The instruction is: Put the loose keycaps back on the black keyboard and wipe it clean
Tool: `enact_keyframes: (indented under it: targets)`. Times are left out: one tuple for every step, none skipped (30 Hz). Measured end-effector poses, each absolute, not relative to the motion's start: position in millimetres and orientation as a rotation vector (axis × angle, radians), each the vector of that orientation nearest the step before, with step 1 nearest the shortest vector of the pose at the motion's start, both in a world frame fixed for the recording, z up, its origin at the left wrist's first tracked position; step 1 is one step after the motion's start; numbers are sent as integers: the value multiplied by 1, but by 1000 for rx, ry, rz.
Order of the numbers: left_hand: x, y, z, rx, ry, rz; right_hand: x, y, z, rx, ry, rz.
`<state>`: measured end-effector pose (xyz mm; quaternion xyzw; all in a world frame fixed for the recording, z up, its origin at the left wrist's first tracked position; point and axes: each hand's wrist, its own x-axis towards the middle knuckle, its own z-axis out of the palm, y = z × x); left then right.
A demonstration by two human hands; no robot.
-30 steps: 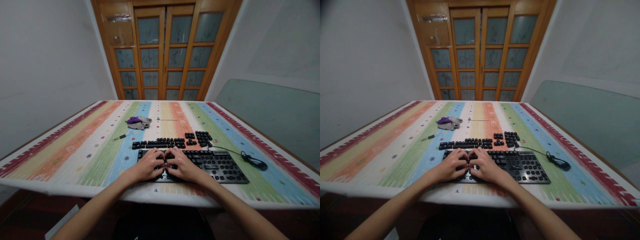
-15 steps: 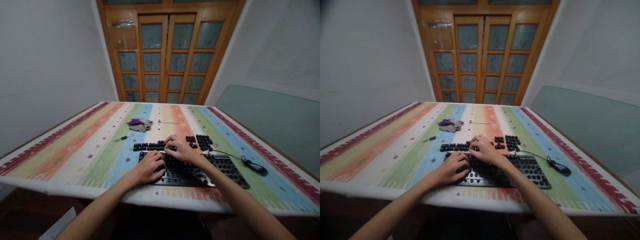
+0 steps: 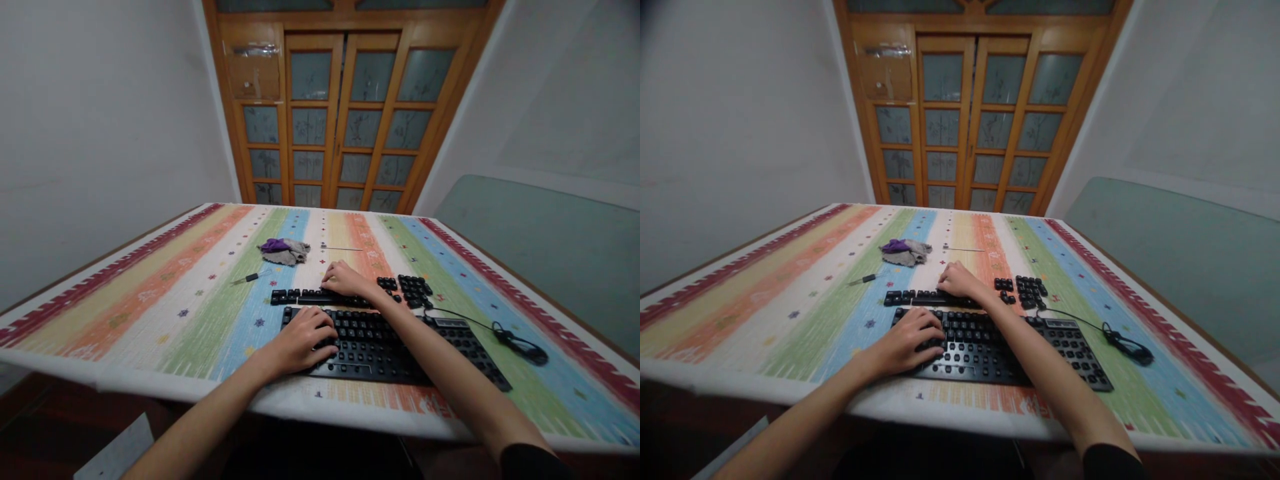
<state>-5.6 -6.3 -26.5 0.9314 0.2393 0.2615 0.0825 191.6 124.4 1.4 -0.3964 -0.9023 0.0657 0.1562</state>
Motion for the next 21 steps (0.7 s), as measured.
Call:
enact_keyframes:
  targets:
    - [-6, -6, -27, 2782, 709, 787, 191, 125, 1, -1136, -2591, 195]
    - [-6, -6, -27, 2782, 703, 795, 191, 126, 0, -1137, -2597, 202]
    - [-6, -6, -28, 2781, 698, 806, 191, 127, -1, -1138, -2600, 207]
    - [-6, -5, -29, 2781, 693, 818, 191, 127, -2, -1139, -2603, 213]
    - [-6, -5, -29, 2781, 688, 830, 190, 128, -3, -1138, -2603, 217]
    - [-6, -4, -30, 2780, 682, 844, 190, 129, -4, -1137, -2601, 221]
    - [-6, -4, -30, 2781, 677, 858, 189, 129, -6, -1136, -2597, 222]
    - [-6, -4, -31, 2780, 674, 872, 189, 130, -7, -1135, -2590, 221]
    - [-6, -3, -31, 2780, 674, 881, 189, 130, -8, -1134, -2579, 217]
    - [-6, -3, -32, 2779, 677, 883, 189, 130, -8, -1132, -2563, 210]
    - [-6, -3, -31, 2779, 681, 882, 189, 130, -8, -1130, -2545, 202]
    - [-6, -3, -31, 2780, 683, 878, 191, 129, -7, -1126, -2526, 193]
    - [-6, -4, -30, 2782, 681, 876, 193, 127, -6, -1118, -2509, 186]
    - [-6, -4, -30, 2784, 676, 878, 195, 125, -4, -1110, -2495, 180]
    - [-6, -4, -29, 2785, 669, 882, 199, 122, -2, -1100, -2485, 177]
    - [-6, -5, -28, 2784, 663, 888, 203, 117, 0, -1085, -2475, 175]
    - [-6, -5, -27, 2781, 660, 890, 207, 111, 2, -1057, -2463, 173]
    - [-6, -5, -26, 2777, 660, 890, 212, 104, 4, -1021, -2451, 173]
    - [-6, -5, -25, 2773, 665, 886, 216, 95, 6, -964, -2435, 175]
    - [-6, -5, -24, 2771, 675, 880, 221, 85, 7, -896, -2421, 175]
    - [-5, -5, -24, 2770, 687, 877, 225, 74, 7, -831, -2422, 181]
